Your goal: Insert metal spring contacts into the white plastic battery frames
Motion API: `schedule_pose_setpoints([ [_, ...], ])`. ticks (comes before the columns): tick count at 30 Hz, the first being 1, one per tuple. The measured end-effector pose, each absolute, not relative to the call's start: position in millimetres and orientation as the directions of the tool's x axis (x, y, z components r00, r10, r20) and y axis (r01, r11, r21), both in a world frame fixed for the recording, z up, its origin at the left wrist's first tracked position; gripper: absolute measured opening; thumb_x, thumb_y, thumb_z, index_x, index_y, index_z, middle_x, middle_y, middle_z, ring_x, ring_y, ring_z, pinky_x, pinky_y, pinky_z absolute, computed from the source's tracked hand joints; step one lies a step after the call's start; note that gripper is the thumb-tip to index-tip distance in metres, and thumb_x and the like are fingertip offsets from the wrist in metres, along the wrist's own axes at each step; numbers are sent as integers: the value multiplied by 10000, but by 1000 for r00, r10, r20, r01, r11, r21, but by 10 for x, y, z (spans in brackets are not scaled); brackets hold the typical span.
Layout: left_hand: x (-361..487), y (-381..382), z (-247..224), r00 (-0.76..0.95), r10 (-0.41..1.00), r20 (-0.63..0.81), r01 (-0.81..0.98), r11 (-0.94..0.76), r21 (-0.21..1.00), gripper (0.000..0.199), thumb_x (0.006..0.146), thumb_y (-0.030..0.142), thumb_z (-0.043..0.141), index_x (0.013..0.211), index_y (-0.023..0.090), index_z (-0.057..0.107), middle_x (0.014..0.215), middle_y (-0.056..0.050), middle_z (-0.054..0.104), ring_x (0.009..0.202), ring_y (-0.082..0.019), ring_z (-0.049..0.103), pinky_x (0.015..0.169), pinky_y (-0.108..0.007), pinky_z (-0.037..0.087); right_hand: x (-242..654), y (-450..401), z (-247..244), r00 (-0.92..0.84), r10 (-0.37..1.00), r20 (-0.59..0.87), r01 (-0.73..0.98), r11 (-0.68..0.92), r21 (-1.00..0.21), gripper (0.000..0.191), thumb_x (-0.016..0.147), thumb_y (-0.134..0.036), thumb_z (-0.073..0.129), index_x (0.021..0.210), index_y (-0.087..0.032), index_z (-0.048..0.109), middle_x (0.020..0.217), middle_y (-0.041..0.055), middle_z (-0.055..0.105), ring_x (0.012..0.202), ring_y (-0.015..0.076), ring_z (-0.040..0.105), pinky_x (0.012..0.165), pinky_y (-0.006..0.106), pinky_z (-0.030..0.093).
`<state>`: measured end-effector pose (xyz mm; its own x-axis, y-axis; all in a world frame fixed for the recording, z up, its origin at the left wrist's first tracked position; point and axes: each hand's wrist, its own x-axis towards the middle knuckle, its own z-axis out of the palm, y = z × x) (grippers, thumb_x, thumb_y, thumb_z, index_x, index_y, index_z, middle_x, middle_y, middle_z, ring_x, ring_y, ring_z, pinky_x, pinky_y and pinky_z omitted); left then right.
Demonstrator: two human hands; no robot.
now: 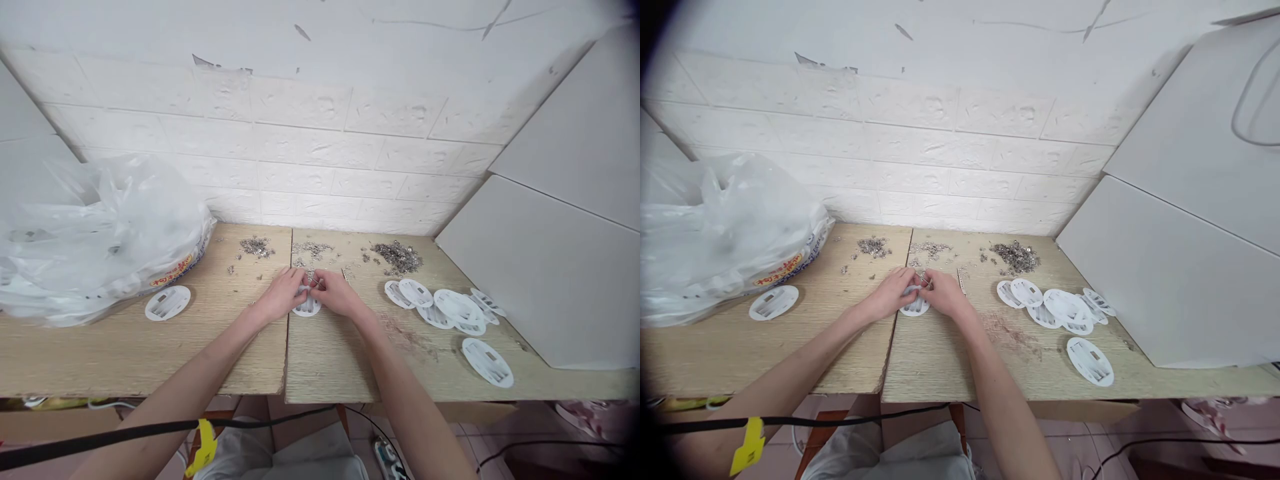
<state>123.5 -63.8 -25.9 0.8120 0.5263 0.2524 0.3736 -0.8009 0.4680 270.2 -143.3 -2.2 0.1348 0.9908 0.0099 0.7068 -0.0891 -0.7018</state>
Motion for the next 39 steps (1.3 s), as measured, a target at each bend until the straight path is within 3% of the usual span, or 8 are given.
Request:
schedule_pose_setpoints([
  [5, 1226, -628, -244, 810, 532, 248, 366, -788, 495, 62, 803, 218, 512, 850, 190, 483, 876, -56, 573, 862, -227, 512, 755, -338, 381, 2724, -1489, 36, 100, 995, 21, 722, -58, -689, 33, 761, -204, 539, 745, -180, 525, 602, -31, 547, 566, 101, 463, 537, 201, 270],
  [9, 1216, -632, -187, 801, 553, 230, 350, -744, 569, 71, 781, 208, 526, 851, 194, 526, 815, -32, 574, 826, -210, 518, 726, -317, 376, 2744, -1467, 50, 183, 981, 65, 720, -89, -689, 162, 816, -254, 506, 692, -168, 563, 623, -5, 581, 579, 110, 484, 549, 217, 290],
  [13, 1205, -641, -127, 800, 562, 212, 330, -706, 627, 87, 788, 224, 530, 858, 187, 566, 775, -21, 585, 765, -192, 528, 709, -311, 385, 2721, -1398, -19, 374, 903, 213, 807, -203, -554, 178, 854, -285, 501, 801, -178, 633, 742, 28, 640, 654, 131, 528, 585, 236, 302],
  [17, 1196, -647, -85, 771, 598, 219, 328, -668, 668, 140, 817, 176, 454, 846, 184, 591, 801, -29, 619, 754, -180, 552, 720, -301, 407, 2675, -1345, -84, 316, 913, 257, 903, -207, -376, 192, 876, -312, 527, 979, -215, 656, 933, 59, 645, 782, 159, 561, 588, 248, 295],
  [20, 1193, -644, -75, 749, 614, 249, 347, -684, 642, 179, 798, 123, 432, 810, 186, 598, 829, -33, 633, 811, -191, 564, 770, -310, 412, 2667, -1327, -103, 289, 933, 213, 926, -216, -311, 182, 894, -317, 512, 930, -218, 661, 966, 61, 620, 792, 155, 556, 579, 251, 290],
  [34, 1188, -622, -81, 672, 681, 292, 443, -685, 578, 203, 801, 149, 454, 796, 170, 655, 847, -61, 623, 868, -218, 548, 821, -343, 408, 2683, -1295, -132, 317, 920, 229, 925, -246, -290, 186, 943, -249, 432, 892, -184, 599, 989, 61, 620, 831, 167, 560, 596, 272, 289],
  [37, 1194, -630, -72, 655, 692, 304, 419, -668, 615, 211, 797, 148, 463, 811, 167, 673, 831, -48, 630, 790, -187, 542, 777, -318, 410, 2684, -1293, -140, 321, 898, 301, 913, -210, -350, 172, 940, -251, 435, 879, -178, 578, 968, 64, 614, 829, 173, 548, 603, 267, 299],
  [39, 1202, -647, -52, 641, 706, 303, 387, -638, 666, 215, 798, 162, 475, 830, 165, 687, 776, -30, 626, 695, -156, 517, 704, -288, 405, 2686, -1297, -137, 313, 878, 363, 881, -125, -457, 176, 935, -265, 431, 848, -177, 556, 918, 56, 610, 802, 171, 538, 617, 263, 314],
])
